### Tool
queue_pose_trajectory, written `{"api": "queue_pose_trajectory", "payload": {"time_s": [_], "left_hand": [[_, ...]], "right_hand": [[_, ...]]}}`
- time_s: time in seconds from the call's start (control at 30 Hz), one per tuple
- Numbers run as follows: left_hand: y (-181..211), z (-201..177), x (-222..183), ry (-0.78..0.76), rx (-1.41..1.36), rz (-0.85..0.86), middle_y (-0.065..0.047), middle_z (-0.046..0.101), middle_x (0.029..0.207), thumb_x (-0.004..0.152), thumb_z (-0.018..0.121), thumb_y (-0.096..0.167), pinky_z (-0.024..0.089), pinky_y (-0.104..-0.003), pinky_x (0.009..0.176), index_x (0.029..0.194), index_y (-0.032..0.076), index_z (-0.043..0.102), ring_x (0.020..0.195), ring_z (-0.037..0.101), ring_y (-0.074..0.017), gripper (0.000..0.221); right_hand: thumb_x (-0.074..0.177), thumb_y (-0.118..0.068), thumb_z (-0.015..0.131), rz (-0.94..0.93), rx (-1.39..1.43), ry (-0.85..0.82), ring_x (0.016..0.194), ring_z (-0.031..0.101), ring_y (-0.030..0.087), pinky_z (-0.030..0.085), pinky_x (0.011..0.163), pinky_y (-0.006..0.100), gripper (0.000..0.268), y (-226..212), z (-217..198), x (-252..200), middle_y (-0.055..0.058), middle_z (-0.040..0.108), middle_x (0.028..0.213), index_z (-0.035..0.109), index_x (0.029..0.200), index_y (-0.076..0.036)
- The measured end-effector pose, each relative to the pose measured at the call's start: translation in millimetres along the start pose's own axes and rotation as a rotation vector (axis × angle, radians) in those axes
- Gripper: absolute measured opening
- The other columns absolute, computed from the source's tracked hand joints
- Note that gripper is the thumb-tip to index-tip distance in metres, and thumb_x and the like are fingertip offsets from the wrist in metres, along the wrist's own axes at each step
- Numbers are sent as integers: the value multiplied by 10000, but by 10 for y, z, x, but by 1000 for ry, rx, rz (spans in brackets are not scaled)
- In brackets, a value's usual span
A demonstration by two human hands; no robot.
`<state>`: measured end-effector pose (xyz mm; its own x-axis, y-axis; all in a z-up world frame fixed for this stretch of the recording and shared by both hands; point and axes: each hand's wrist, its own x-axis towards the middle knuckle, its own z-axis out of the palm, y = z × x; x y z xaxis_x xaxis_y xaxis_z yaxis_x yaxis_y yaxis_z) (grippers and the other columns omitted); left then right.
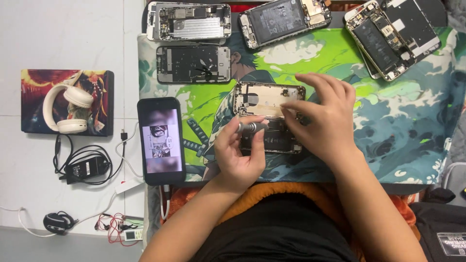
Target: Disassembling a smartphone by removing internal screws using a small screwdriver to extract parts.
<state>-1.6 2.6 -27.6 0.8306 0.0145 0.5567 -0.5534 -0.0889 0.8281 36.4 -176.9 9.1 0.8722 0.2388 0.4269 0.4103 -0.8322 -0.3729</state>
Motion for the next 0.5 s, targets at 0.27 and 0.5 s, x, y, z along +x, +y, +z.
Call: {"api": "queue_pose_trajectory", "payload": {"time_s": [0.27, 0.5], "left_hand": [[5, 3, 3, -15, 19, -7, -202, 632, 1307, 1003, 627, -144, 624, -288, 941, 1491, 137, 270, 1085, 723, -244, 667], [-4, 1, -7, -12, 39, -22, -198, 624, 1325, 1001, 625, -147, 634, -280, 929, 1503, 151, 256, 1074, 725, -236, 690]], "right_hand": [[801, -139, 856, 43, 61, 4, 1247, 526, 320, 308, 1086, 475, 117, 43, 135, 14, 122, 647, 1334, 800, 898, -106], [792, -146, 847, 70, 90, -16, 1232, 524, 300, 316, 1073, 466, 113, 42, 154, 17, 94, 649, 1318, 800, 893, -133]]}}
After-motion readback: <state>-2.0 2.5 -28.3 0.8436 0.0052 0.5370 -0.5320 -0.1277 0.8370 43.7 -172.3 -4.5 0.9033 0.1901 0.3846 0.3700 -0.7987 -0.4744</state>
